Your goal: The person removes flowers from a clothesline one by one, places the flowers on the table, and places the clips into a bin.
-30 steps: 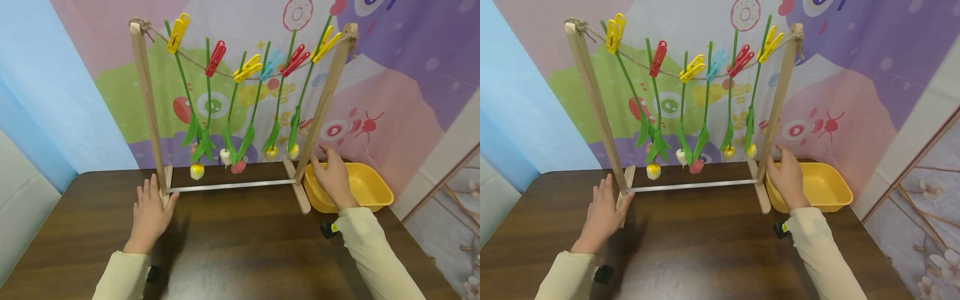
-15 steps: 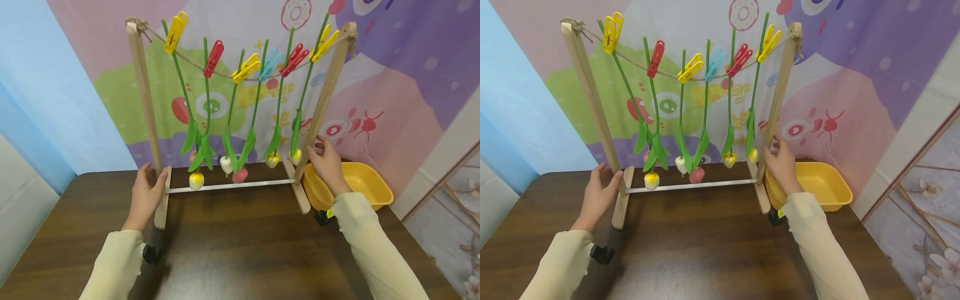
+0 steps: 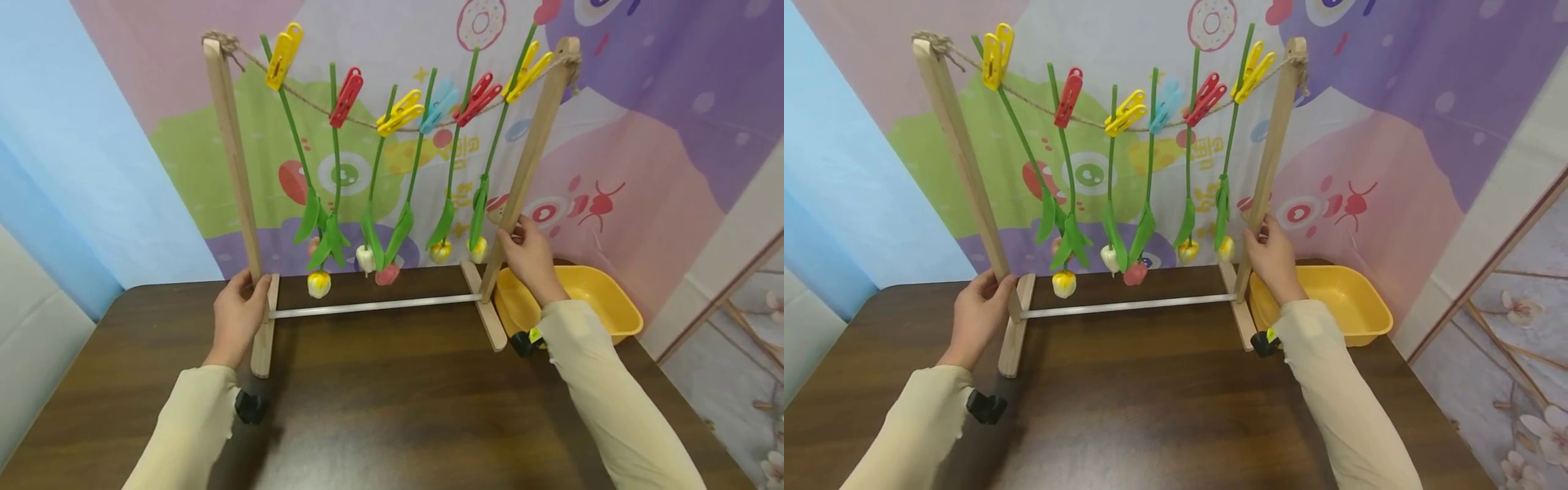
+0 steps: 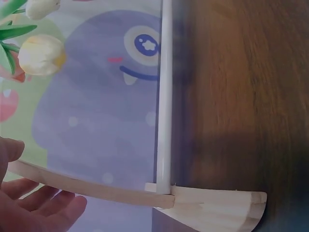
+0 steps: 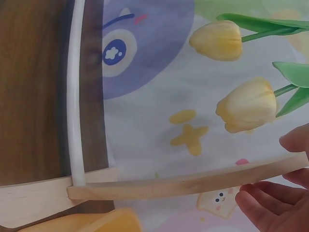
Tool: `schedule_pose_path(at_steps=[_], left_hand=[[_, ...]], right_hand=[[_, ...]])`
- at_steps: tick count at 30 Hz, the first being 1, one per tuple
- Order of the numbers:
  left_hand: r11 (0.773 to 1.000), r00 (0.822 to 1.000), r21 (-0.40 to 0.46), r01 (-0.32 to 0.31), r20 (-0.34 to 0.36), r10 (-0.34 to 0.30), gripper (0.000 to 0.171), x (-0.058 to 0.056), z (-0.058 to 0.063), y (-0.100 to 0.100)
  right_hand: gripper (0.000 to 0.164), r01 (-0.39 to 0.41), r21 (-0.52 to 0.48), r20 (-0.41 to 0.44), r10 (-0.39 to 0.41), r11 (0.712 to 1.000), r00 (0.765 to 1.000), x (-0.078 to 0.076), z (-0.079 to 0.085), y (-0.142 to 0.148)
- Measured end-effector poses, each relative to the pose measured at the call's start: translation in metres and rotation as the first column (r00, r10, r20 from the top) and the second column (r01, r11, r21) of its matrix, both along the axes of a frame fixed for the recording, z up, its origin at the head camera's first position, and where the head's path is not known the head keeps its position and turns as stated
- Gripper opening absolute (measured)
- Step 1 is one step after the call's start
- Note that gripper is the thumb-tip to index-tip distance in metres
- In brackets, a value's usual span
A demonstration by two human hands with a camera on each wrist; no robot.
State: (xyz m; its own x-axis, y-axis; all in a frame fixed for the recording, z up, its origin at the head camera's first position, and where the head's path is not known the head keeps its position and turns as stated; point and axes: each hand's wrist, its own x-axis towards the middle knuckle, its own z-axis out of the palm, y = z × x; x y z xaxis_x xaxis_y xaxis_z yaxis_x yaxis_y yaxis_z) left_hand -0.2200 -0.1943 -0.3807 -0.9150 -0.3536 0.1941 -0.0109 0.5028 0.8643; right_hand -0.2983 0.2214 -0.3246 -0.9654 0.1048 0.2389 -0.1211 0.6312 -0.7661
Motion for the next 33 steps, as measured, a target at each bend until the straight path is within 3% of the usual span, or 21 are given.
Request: schedule_pose_path(at_steps=[12,20,26,33], left_hand=[[0.995,0.997,-0.071,-0.077,-0.033,0.075,0.035,-0.009,-0.002,-0.001],[0.990,0.996,-0.118,-0.084,-0.037,0.080,0.035,-0.011,-0.003,-0.001],[0.975,0.991,-0.187,-0.116,-0.084,0.102,0.033,-0.012,-0.001,-0.001],[0.974,0.991,-0.192,-0.117,-0.086,0.102,0.030,-0.011,-0.002,-0.001]], right_hand=[[0.039,0.030,0.045,-0.057,-0.027,0.999,0.998,-0.006,-0.001,-0.007],[0.030,0.048,0.120,-0.103,-0.036,0.992,0.994,-0.007,-0.006,-0.005],[0.029,0.056,0.134,-0.109,-0.041,0.989,0.993,-0.009,-0.007,-0.006],[0.028,0.058,0.143,-0.121,-0.040,0.988,0.992,-0.008,-0.008,-0.007]])
